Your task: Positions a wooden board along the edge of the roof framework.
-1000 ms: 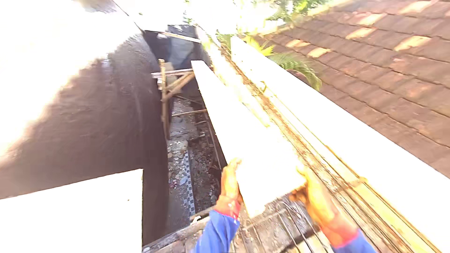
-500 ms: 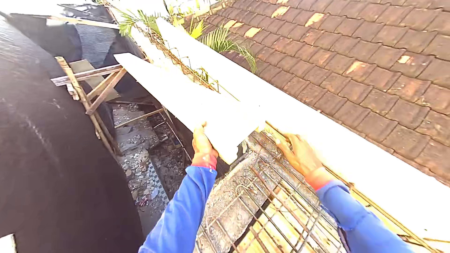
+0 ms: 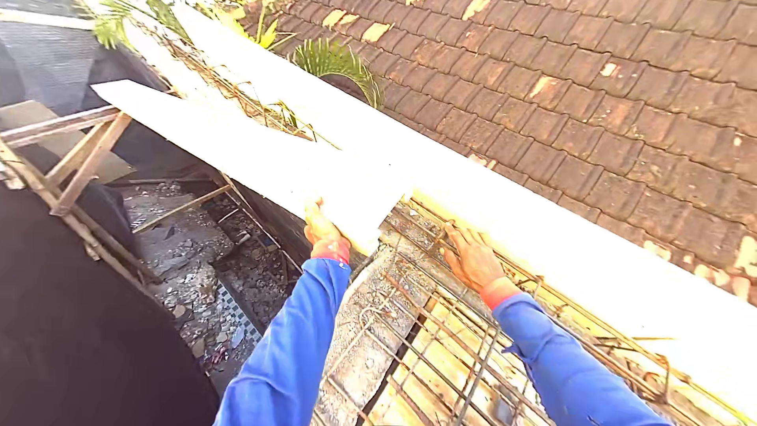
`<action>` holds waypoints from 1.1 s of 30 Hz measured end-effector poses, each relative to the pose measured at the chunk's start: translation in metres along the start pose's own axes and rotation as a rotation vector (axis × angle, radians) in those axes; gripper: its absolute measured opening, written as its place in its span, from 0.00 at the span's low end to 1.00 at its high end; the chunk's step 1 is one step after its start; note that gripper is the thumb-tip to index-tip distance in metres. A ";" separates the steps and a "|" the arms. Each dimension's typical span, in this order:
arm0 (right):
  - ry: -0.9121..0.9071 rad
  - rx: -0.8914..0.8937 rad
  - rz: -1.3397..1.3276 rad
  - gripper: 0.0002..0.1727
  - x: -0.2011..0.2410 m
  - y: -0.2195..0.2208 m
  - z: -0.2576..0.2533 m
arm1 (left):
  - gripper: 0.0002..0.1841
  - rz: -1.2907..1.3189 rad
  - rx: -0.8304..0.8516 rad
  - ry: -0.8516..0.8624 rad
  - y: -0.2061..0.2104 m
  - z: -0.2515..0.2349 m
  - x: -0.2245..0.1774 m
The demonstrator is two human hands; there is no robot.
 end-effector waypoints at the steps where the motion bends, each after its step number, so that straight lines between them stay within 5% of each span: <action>1: -0.007 -0.013 -0.014 0.32 0.000 0.001 0.003 | 0.33 0.004 -0.008 0.001 -0.003 0.001 0.001; 14: 0.001 -0.012 0.089 0.37 0.005 0.007 0.002 | 0.30 0.101 0.085 0.026 -0.012 -0.003 0.016; 24: 0.028 -0.033 0.086 0.37 0.005 0.006 0.002 | 0.31 0.023 -0.033 0.013 -0.026 -0.005 0.024; 33: -0.002 -0.070 -0.025 0.34 -0.001 0.003 0.001 | 0.22 0.276 0.117 0.059 -0.006 -0.006 -0.025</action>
Point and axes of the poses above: each hand's wrist, its own z-axis away from the middle knuckle, its own y-axis out of the palm, x = y × z, the point moved 10 cm from there along -z, towards the middle knuckle, and after that the axes turned 15 degrees about y, right-handed, at the moved point
